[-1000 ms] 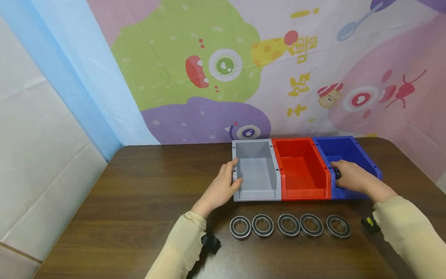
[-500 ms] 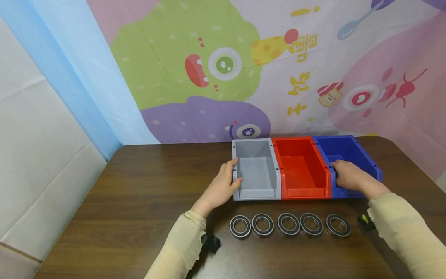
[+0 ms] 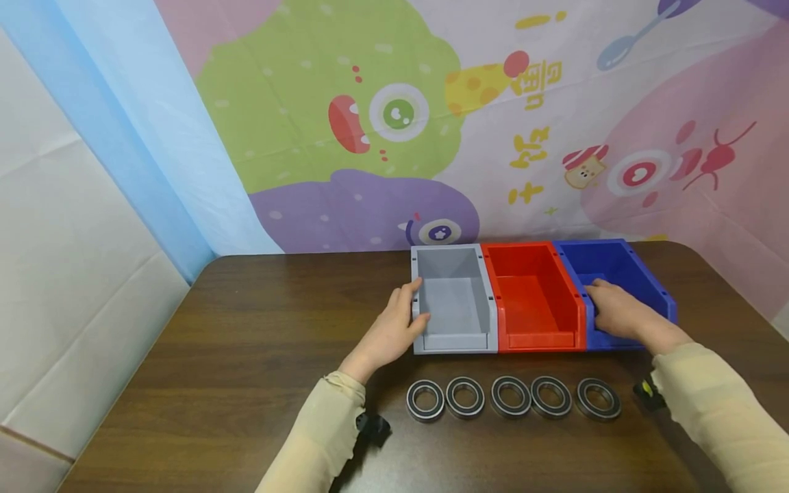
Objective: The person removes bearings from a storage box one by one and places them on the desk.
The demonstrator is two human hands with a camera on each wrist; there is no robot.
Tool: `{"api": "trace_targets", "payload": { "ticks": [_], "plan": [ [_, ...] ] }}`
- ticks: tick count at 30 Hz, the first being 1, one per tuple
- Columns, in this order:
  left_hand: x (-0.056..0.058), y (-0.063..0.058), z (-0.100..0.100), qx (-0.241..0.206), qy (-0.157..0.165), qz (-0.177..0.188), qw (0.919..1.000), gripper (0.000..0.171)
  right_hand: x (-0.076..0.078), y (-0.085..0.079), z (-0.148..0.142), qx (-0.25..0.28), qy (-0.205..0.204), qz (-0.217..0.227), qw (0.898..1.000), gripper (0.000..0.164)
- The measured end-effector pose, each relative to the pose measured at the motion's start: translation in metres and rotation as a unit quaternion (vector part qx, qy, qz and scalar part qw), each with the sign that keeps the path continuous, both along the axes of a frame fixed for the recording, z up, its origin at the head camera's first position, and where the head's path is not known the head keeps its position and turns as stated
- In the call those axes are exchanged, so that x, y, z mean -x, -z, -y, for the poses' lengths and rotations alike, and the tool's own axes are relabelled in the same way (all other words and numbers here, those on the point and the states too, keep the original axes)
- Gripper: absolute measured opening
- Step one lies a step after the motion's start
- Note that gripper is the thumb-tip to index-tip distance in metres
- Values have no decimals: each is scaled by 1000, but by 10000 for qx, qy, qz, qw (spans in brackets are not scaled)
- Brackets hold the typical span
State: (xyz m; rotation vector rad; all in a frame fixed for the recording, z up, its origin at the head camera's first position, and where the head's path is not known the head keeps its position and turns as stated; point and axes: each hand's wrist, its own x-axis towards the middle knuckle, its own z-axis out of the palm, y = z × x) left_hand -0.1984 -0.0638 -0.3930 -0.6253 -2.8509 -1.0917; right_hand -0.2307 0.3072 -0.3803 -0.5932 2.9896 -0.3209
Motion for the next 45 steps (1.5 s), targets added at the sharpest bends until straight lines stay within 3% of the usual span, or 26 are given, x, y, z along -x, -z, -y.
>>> {"api": "trace_targets", "payload": {
  "ticks": [5,13,19,28,34,45],
  "plan": [
    [-1,-1,-1,-19,24,30,10000,59,-3,-1,-2,25,-51,-154,9999,45],
    [0,-1,0,-32,15,-54,10000,59,-4,-7,-6,33,235,-285,9993,55],
    [0,0,1,-20,1,-57,10000,59,-11,-12,-9,250,320,-945,9947,47],
    [-1,0,1,-55,5,-62,10000,59,-28,-11,-14,711,268,-1960,9776,44],
    [0,-1,1,-31,-3,-82,10000,58,-43,-13,-16,797,354,-1988,9761,45],
    [-1,-1,1,-48,0,-37,10000,58,-75,-12,-13,704,74,-1932,9786,44]
  ]
}}
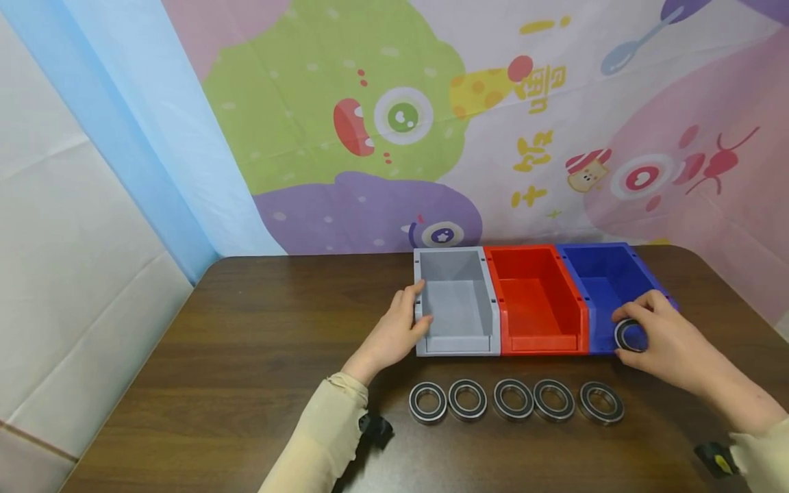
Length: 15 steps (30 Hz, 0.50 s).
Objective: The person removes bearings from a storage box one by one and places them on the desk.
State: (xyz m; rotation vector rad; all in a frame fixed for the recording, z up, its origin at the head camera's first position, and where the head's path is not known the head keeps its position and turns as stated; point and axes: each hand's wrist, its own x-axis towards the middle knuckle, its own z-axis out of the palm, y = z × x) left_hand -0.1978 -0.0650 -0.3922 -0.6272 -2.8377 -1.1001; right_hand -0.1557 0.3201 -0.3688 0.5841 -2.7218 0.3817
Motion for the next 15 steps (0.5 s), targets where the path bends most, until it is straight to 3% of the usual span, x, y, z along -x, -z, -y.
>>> {"api": "trace_targets", "payload": {
  "ticks": [10,15],
  "plan": [
    [0,1,0,13,36,-53,10000,58,-22,17,1,-195,-273,372,9987,45],
    [0,0,0,6,35,-74,10000,58,-28,19,0,-375,-219,916,9948,44]
  ]
}}
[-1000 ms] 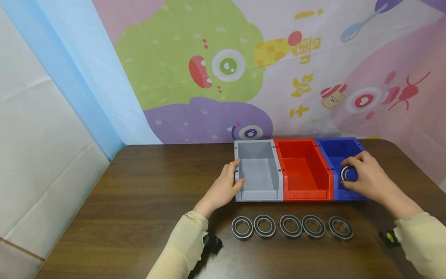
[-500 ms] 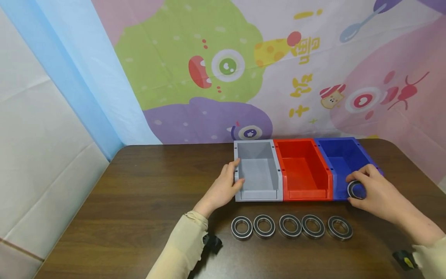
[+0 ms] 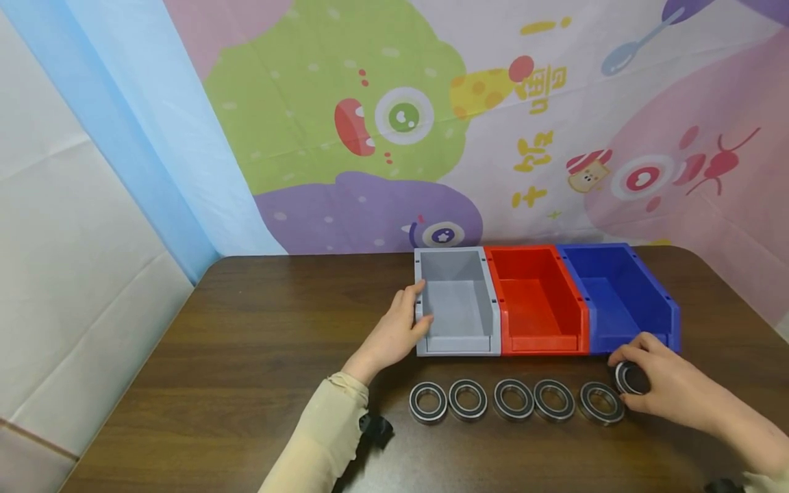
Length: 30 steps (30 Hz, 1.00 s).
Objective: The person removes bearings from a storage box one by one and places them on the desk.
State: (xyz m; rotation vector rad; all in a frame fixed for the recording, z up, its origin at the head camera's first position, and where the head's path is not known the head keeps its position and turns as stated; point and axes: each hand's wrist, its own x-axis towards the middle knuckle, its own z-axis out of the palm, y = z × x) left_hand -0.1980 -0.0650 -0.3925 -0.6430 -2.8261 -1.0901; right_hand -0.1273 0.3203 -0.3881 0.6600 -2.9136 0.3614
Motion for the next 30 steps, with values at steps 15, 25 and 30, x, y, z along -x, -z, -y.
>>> {"api": "trace_targets", "payload": {
  "ticks": [15,25,30],
  "plan": [
    [-1,-1,1,-18,9,91,10000,59,-7,5,-5,-254,-101,136,9995,45],
    [0,-2,2,-6,11,69,10000,58,-8,14,-5,-301,-255,-21,9992,43],
    [0,-2,1,-12,19,71,10000,58,-9,15,-5,-286,-202,123,9993,43]
  ]
}}
